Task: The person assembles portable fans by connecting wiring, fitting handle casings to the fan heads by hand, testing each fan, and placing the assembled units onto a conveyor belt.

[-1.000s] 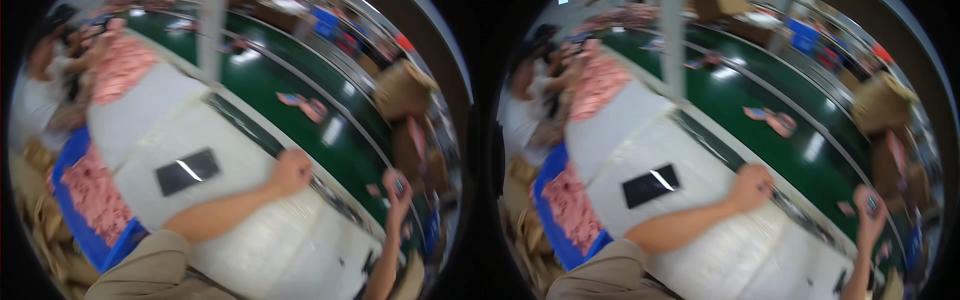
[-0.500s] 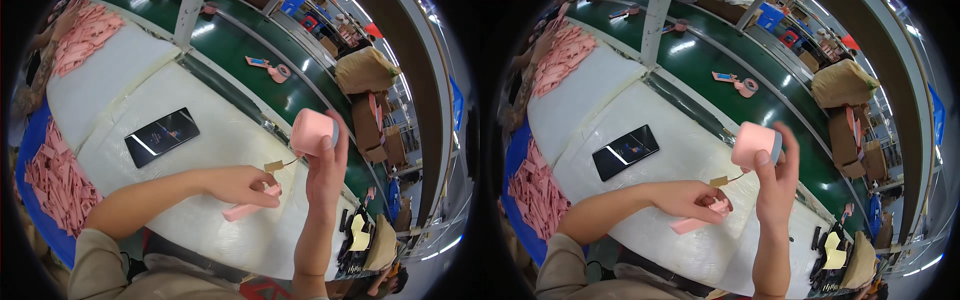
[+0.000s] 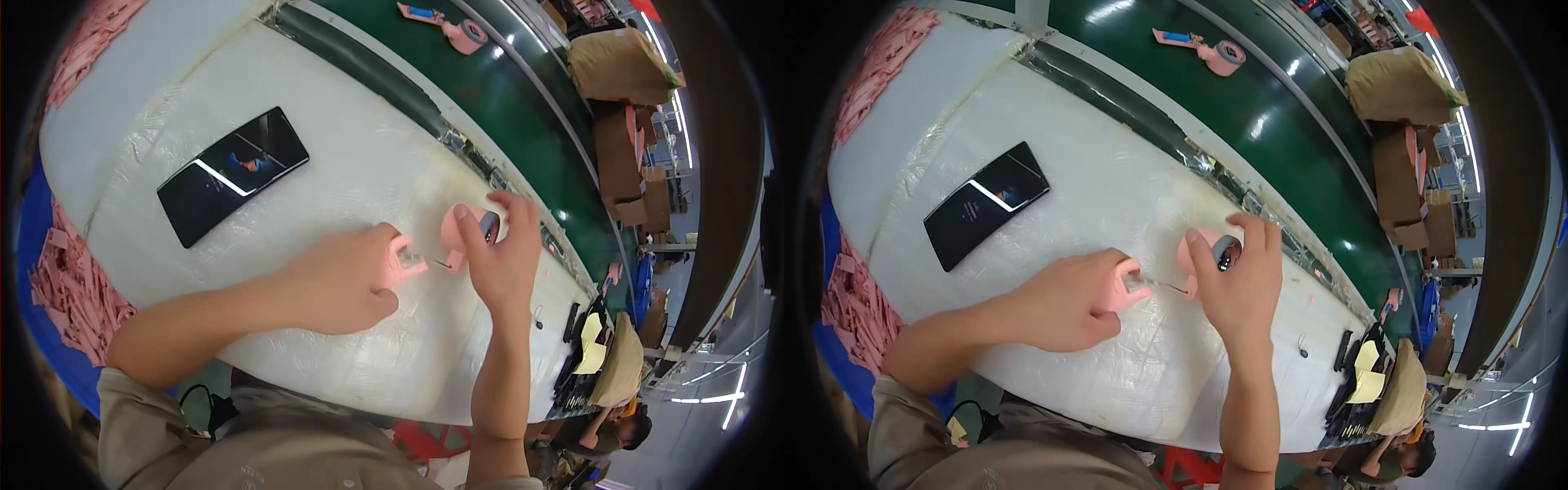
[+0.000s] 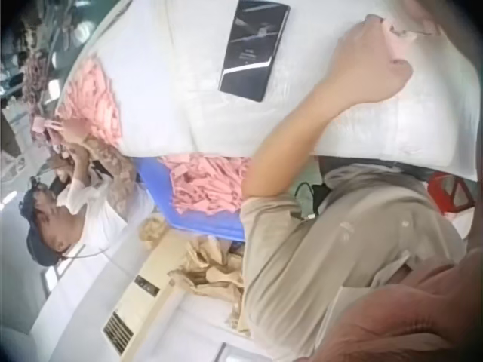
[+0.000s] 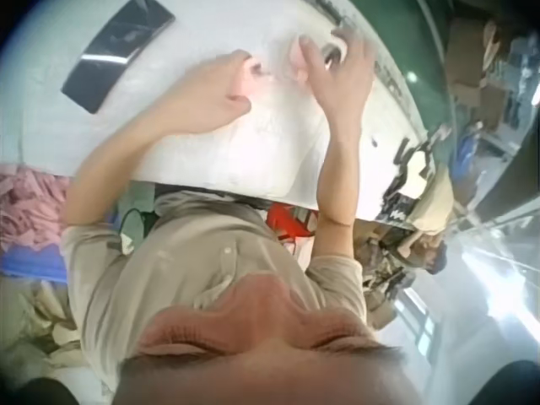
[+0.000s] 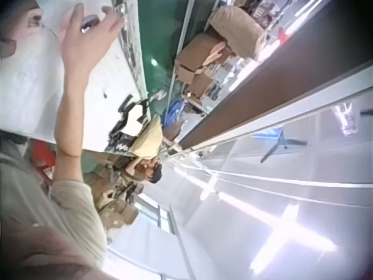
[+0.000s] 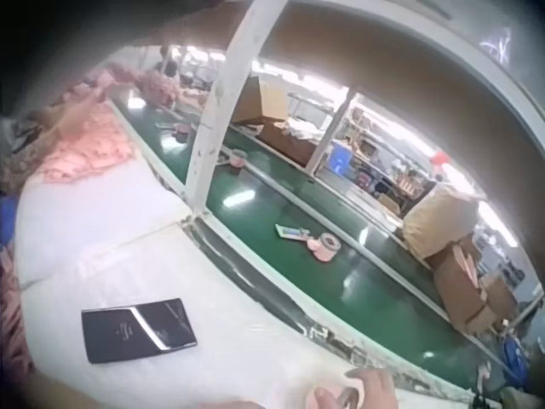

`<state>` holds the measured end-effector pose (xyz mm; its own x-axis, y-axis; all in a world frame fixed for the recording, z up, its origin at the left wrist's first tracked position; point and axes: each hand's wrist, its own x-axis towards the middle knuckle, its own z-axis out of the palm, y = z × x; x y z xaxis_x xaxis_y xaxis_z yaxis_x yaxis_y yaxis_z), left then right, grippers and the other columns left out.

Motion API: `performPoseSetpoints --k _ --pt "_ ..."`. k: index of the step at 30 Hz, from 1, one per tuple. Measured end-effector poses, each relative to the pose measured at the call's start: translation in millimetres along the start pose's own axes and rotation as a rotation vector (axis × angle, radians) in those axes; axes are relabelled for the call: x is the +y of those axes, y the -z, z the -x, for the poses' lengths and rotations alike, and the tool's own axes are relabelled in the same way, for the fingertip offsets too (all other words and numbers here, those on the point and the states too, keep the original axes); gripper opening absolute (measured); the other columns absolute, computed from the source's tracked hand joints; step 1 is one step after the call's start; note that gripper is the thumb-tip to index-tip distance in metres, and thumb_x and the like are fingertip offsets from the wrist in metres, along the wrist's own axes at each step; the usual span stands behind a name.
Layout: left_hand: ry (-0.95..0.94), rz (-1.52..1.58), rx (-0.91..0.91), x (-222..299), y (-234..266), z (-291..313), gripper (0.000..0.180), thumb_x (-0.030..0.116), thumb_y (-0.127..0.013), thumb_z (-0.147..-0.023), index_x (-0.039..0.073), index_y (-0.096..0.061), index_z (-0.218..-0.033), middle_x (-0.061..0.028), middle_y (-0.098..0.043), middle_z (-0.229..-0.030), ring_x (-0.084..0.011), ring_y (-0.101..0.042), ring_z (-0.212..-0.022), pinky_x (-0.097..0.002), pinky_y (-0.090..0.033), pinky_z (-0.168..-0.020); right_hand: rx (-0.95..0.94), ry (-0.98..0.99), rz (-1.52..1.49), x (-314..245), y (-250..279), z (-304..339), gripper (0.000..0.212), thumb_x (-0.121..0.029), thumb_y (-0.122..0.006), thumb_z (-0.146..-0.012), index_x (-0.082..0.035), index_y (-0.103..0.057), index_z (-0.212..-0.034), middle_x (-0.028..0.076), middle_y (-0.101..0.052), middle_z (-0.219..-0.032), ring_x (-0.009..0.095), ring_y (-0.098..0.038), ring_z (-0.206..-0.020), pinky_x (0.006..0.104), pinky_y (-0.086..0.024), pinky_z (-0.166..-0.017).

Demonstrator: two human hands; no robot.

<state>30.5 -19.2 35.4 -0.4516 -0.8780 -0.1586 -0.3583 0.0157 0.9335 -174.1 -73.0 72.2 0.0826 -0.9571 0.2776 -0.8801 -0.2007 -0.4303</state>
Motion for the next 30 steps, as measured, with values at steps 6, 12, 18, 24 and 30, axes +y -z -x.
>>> performPoseSetpoints --k 6,12,18,24,30 --pt "0.069 0.250 0.026 -10.7 2.3 -2.3 0.045 0.013 -0.050 -0.094 -0.002 -0.048 -0.136 -0.0094 -0.059 -0.104 -0.0203 -0.060 -0.089 -0.0336 -0.055 -0.072 0.095 0.688 -0.073 -4.8 -5.0 33.3 0.028 0.002 -0.074 -0.068 -0.004 -0.068 -0.095 0.009 -0.063 -0.100 0.029 -0.062 -0.094 0.0382 -0.050 -0.076" --pt "0.243 0.507 0.025 -5.0 11.3 -7.8 0.041 0.020 -0.045 -0.104 0.001 -0.046 -0.141 -0.0064 -0.058 -0.110 -0.0136 -0.060 -0.091 -0.0301 -0.057 -0.071 -0.089 0.648 0.098 -23.5 -13.0 45.8 0.027 -0.004 -0.077 -0.071 -0.003 -0.069 -0.097 0.008 -0.067 -0.097 0.026 -0.065 -0.088 0.0363 -0.053 -0.073" --pt "0.219 0.520 0.042 -3.7 10.5 -7.9 0.042 0.019 -0.046 -0.104 0.004 -0.044 -0.143 -0.0077 -0.059 -0.115 -0.0155 -0.063 -0.094 -0.0322 -0.058 -0.076 -0.286 0.481 0.456 -36.0 -6.6 48.5 0.021 -0.005 -0.074 -0.077 -0.007 -0.070 -0.097 0.007 -0.066 -0.088 0.022 -0.066 -0.077 0.0336 -0.053 -0.059" --pt "0.177 0.776 0.035 -15.3 -3.0 -9.1 0.045 0.014 -0.053 -0.102 0.003 -0.041 -0.144 -0.0094 -0.060 -0.122 -0.0165 -0.064 -0.101 -0.0328 -0.058 -0.082 0.011 0.436 0.137 -28.6 -15.5 46.9 0.019 -0.001 -0.075 -0.080 -0.006 -0.072 -0.098 0.008 -0.068 -0.086 0.021 -0.068 -0.071 0.0301 -0.054 -0.060" --pt "0.185 0.665 -0.081 -5.9 -3.7 -5.6 0.049 0.006 -0.055 -0.095 0.002 -0.042 -0.142 -0.0101 -0.062 -0.117 -0.0144 -0.065 -0.098 -0.0293 -0.056 -0.077 -0.122 0.319 -0.285 -15.4 -6.6 45.5 0.020 0.007 -0.076 -0.079 0.000 -0.073 -0.098 0.010 -0.072 -0.093 0.017 -0.070 -0.079 0.0273 -0.059 -0.072"
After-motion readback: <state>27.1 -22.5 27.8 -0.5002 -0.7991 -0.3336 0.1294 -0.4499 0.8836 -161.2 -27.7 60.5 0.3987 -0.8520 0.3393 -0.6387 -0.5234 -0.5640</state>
